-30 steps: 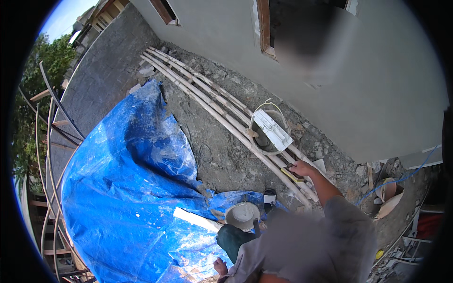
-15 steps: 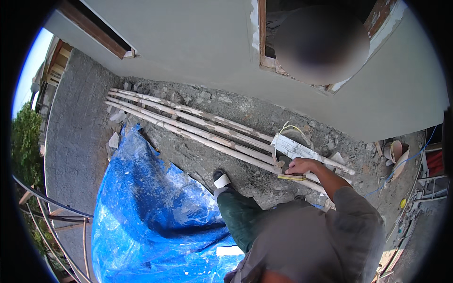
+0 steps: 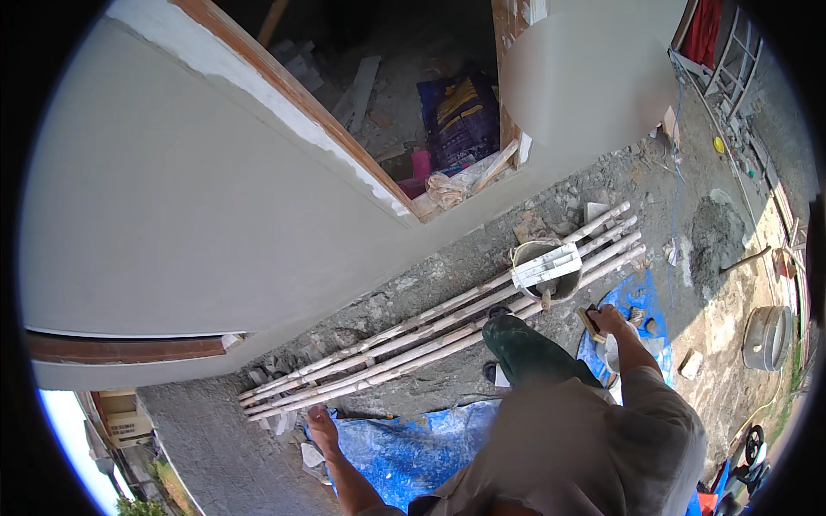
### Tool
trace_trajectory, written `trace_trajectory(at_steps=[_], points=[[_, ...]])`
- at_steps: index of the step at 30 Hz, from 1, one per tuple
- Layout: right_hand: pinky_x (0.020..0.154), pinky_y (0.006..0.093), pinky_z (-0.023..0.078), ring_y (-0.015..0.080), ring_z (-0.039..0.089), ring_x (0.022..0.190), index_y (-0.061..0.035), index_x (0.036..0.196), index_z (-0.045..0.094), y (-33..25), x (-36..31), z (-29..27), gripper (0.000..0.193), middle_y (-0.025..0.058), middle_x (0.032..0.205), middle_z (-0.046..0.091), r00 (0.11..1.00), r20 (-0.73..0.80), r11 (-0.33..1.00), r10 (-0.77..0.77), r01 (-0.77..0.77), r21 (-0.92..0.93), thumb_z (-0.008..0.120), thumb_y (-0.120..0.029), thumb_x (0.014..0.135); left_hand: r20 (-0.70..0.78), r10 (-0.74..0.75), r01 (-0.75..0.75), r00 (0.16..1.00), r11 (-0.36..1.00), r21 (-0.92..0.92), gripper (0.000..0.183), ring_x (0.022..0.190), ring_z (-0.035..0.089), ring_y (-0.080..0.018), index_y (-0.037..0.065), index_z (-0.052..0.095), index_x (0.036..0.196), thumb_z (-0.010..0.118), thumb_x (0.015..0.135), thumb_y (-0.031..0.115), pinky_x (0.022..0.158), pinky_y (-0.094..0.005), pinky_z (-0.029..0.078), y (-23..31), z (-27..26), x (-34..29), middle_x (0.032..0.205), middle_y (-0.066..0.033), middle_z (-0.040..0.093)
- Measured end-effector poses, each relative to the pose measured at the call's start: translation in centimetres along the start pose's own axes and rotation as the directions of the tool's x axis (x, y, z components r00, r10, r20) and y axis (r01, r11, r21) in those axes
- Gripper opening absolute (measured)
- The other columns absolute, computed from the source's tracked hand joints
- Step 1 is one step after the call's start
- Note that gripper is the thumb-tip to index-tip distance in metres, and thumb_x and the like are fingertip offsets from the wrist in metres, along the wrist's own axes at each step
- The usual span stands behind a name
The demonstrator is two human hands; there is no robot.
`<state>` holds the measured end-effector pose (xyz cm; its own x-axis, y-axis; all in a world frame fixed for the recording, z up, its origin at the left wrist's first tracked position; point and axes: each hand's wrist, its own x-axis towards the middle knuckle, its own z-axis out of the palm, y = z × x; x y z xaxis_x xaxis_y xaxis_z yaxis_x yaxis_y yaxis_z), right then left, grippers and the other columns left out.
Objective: The person smooths a freshly plastered wall using a yellow sponge and a trowel. They work around a window frame, repeatedly rubbing the surface and scraping excess material to even out the finish.
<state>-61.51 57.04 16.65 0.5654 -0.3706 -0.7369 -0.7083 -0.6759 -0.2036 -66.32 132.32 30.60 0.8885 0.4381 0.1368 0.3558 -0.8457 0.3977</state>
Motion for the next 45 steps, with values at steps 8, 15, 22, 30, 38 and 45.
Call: trace_trajectory(at_steps=[8, 15, 22, 30, 38, 45], points=[[0.083, 0.0425, 0.053, 0.0349, 0.069, 0.095, 0.0062, 0.096, 0.07, -1.1, -3.8, 5.9, 0.06, 0.0261, 0.096, 0.07, 0.916, 0.043, 0.822, 0.399, -0.378, 0.426, 0.064, -0.052, 0.08, 0.561, 0.357, -0.178, 0.747, 0.92, -0.349, 0.038, 0.092, 0.067, -0.029, -0.003, 0.059, 0.114, 0.061, 0.094, 0.03, 0.082, -0.0397, 0.052, 22.1, 15.3, 13.9, 0.104, -0.0202, 0.067], [0.082, 0.0434, 0.051, 0.035, 0.068, 0.094, 0.0062, 0.1, 0.067, -16.3, 1.6, 10.3, 0.057, 0.0254, 0.094, 0.069, 0.992, 0.04, 0.793, 0.117, -0.118, 0.598, 0.063, -0.048, 0.084, 0.858, 0.327, -0.211, 0.397, 0.942, -0.262, 0.044, 0.108, 0.064, -0.0298, -0.001, 0.057, 0.123, 0.06, 0.095, 0.033, 0.092, -0.039, 0.049, 24.1, 19.5, 15.3, 0.116, -0.02, 0.065], [0.078, 0.0378, 0.048, 0.0255, 0.063, 0.084, 0.0033, 0.107, 0.064, -30.6, 4.4, 12.4, 0.047, 0.0187, 0.086, 0.066, 0.969, -0.205, 0.223, 0.141, 0.17, 0.96, 0.055, -0.041, 0.094, 0.773, 0.497, -0.278, 0.395, 0.866, -0.416, 0.043, 0.114, 0.06, -0.0277, -0.001, 0.052, 0.128, 0.056, 0.098, 0.029, 0.097, -0.037, 0.046, 36.6, 29.8, 22.9, 0.122, -0.0201, 0.061], [0.068, 0.0277, 0.044, 0.0091, 0.05, 0.073, 0.0017, 0.097, 0.062, -35.5, 23.8, 17.9, 0.036, 0.0017, 0.078, 0.058, 0.882, -0.175, -0.306, 0.438, 0.329, 0.894, 0.062, -0.034, 0.092, 0.166, 0.919, -0.669, 0.359, 0.377, -0.641, 0.077, 0.128, 0.043, -0.0414, -0.007, 0.032, 0.141, 0.058, 0.093, 0.047, 0.107, -0.0464, 0.034, 56.7, 52.8, 25.6, 0.136, -0.0313, 0.042], [0.07, 0.0301, 0.046, 0.0144, 0.056, 0.074, 0.0005, 0.104, 0.061, -33.6, 44.0, 10.9, 0.036, 0.0049, 0.082, 0.062, 0.674, -0.301, -0.309, 0.674, 0.627, 0.715, 0.061, -0.034, 0.093, -0.111, 0.962, -0.801, 0.25, 0.142, -0.581, 0.089, 0.127, 0.044, -0.0407, -0.01, 0.024, 0.143, 0.06, 0.09, 0.051, 0.105, -0.0452, 0.035, 59.4, 61.1, 23.7, 0.137, -0.0317, 0.04], [0.077, 0.0399, 0.049, 0.0313, 0.063, 0.081, -0.0014, 0.102, 0.062, -31.3, 50.9, 2.5, 0.034, 0.0152, 0.087, 0.066, 0.542, -0.45, -0.134, 0.709, 0.731, 0.669, 0.06, -0.034, 0.093, -0.112, 0.937, -0.825, 0.331, 0.229, -0.517, 0.084, 0.125, 0.047, -0.0345, -0.009, 0.027, 0.143, 0.047, 0.095, 0.056, 0.107, -0.0425, 0.034, 59.0, 61.4, 23.5, 0.138, -0.0274, 0.042]])
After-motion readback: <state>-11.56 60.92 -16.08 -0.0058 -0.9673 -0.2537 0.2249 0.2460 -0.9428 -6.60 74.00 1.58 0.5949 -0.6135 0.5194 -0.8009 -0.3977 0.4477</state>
